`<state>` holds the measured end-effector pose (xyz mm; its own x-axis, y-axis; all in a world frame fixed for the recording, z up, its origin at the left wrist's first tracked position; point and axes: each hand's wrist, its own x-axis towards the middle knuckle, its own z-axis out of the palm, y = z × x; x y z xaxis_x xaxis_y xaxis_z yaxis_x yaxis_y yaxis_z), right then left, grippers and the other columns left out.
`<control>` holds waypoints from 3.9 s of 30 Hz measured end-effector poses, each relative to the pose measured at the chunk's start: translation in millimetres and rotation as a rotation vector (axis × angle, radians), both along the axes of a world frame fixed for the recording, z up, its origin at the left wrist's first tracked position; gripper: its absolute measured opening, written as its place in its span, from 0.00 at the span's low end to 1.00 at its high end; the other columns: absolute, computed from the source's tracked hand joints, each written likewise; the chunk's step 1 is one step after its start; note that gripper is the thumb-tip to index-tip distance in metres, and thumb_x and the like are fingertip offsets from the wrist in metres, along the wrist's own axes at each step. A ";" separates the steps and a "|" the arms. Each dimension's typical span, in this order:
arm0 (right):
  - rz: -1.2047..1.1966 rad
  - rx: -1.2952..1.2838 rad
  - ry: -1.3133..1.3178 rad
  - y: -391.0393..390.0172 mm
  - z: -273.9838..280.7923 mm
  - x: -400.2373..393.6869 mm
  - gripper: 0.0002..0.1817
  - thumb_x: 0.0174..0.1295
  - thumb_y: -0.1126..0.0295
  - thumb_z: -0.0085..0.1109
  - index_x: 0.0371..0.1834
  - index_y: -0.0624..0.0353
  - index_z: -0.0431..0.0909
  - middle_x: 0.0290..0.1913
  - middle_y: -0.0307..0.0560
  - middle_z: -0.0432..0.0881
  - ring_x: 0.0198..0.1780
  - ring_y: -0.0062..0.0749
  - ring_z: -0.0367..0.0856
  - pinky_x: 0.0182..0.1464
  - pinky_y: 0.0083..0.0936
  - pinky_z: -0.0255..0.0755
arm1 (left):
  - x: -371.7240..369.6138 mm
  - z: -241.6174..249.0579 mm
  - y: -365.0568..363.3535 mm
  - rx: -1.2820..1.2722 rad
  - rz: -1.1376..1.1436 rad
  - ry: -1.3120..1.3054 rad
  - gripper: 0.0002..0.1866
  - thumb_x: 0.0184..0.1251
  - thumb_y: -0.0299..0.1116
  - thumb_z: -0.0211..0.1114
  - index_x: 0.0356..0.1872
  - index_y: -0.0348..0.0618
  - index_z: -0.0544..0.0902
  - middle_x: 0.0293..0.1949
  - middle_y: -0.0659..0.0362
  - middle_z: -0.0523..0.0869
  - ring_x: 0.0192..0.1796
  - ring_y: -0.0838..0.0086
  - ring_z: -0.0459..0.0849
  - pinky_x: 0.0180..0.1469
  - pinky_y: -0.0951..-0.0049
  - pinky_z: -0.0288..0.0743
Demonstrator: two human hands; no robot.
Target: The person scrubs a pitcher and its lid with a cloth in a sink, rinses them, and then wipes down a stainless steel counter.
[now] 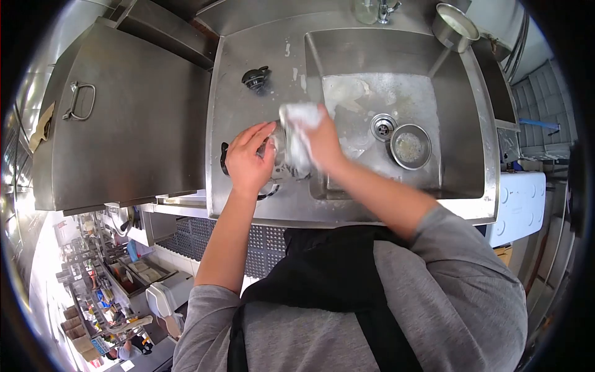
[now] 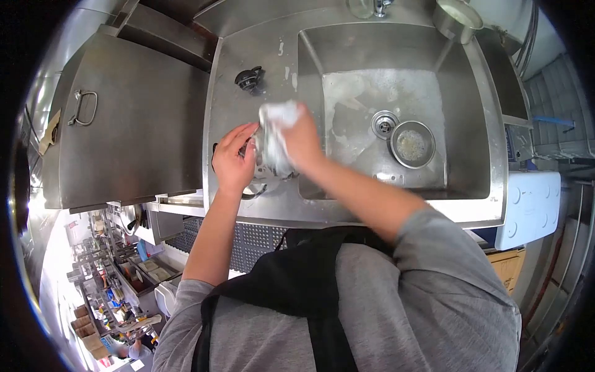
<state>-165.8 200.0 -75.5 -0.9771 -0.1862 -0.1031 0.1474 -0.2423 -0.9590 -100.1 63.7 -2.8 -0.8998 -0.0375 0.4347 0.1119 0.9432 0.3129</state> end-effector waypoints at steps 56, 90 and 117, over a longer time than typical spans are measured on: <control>0.471 -0.540 -0.959 6.9 -116.3 -26.8 0.14 0.71 0.60 0.46 0.48 0.54 0.79 0.39 0.40 0.85 0.33 0.32 0.84 0.37 0.35 0.81 | 2.8 -2.8 4.8 -0.015 0.010 -0.115 0.17 0.61 0.36 0.58 0.52 0.53 0.83 0.51 0.60 0.84 0.55 0.59 0.80 0.59 0.61 0.70; -0.105 0.386 0.335 1.5 -32.9 -12.5 0.23 0.55 0.71 0.68 0.51 0.62 0.68 0.44 0.53 0.77 0.48 0.43 0.79 0.50 0.34 0.71 | -69.1 3.3 -38.1 0.068 0.068 -0.403 0.19 0.70 0.46 0.54 0.60 0.61 0.77 0.58 0.61 0.80 0.61 0.61 0.76 0.63 0.62 0.66; -0.079 0.100 0.127 -19.3 -46.8 -71.6 0.27 0.58 0.62 0.66 0.54 0.68 0.70 0.44 0.59 0.80 0.49 0.50 0.80 0.54 0.32 0.71 | -65.9 -2.2 -34.6 0.051 0.010 -0.353 0.18 0.68 0.40 0.56 0.58 0.62 0.79 0.57 0.62 0.81 0.60 0.63 0.77 0.62 0.62 0.67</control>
